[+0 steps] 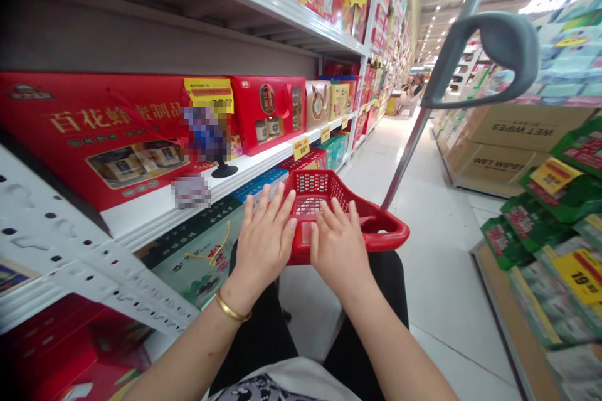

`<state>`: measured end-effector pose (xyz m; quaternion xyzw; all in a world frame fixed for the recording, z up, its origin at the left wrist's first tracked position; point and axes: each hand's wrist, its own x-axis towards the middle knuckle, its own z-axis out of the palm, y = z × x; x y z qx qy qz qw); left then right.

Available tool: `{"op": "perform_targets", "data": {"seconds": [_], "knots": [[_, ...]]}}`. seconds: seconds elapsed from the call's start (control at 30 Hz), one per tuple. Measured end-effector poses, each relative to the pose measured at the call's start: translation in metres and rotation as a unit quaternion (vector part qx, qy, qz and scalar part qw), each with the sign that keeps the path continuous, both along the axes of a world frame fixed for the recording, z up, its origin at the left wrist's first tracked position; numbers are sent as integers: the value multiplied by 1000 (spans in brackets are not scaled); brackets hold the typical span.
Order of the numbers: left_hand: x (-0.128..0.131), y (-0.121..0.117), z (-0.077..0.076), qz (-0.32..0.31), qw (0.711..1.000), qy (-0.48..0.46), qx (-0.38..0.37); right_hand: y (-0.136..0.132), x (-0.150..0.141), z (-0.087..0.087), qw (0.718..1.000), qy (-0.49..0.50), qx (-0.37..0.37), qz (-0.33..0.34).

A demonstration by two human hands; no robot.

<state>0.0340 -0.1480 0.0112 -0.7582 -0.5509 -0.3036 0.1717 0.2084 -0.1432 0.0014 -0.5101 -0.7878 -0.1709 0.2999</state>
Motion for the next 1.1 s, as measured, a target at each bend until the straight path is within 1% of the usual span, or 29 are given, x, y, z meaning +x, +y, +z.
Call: {"op": "perform_targets", "data": {"seconds": [0.07, 0.1, 0.17, 0.23, 0.33, 0.4, 0.43, 0.47, 0.53, 0.6, 0.63, 0.67, 0.7, 0.73, 0.8, 0.87, 0.9, 0.97, 1.1], "knots": [[-2, 1, 0, 1, 1000, 8, 1, -1, -13, 2, 998, -6, -7, 58], [-2, 1, 0, 1, 1000, 11, 2, -1, -14, 3, 997, -9, -12, 78], [-3, 1, -1, 3, 1000, 14, 6, 1, -5, 4, 996, -5, -25, 83], [-3, 1, -1, 3, 1000, 12, 11, 5, 13, 4, 999, 12, -32, 37], [-1, 1, -1, -1, 1000, 8, 11, 12, 36, 8, 993, 44, -62, -88], [-1, 0, -1, -5, 1000, 8, 8, 14, 37, 17, 984, 57, -89, -145], [0, 0, 0, -6, 1000, 7, 9, 14, 34, 23, 982, 66, -87, -151], [-1, -1, 0, -5, 1000, 8, 10, 15, 29, 29, 985, 81, -64, -140], [-1, 0, -1, -3, 1000, 8, 12, 15, 16, 40, 987, 132, 33, -84], [-2, 1, -1, 1, 1000, 9, 12, 17, 5, 45, 977, 172, 126, -17], [-3, 1, -2, 4, 1000, 8, 10, 19, 0, 44, 973, 177, 148, 11], [-3, 1, -2, 6, 1000, 8, 8, 20, -3, 42, 974, 171, 146, 33], [-3, 1, -2, 8, 1000, 6, 7, 22, -5, 38, 979, 153, 123, 49], [-3, 1, -2, 8, 1000, 6, 5, 23, -7, 34, 986, 131, 84, 57], [-2, 0, -2, 4, 1000, 7, 2, 22, -6, 27, 996, 84, -3, 42], [0, -1, -2, -3, 1000, 8, 1, 17, -4, 23, 997, 43, -58, 11], [0, -2, -2, -5, 1000, 7, 2, 14, -2, 22, 997, 26, -68, 3], [1, -3, -2, -9, 1000, 1, 3, 7, -1, 20, 998, -1, -70, 10], [-1, -1, -2, -6, 1000, -4, 1, -3, -9, 13, 999, -4, -40, 15]]}}
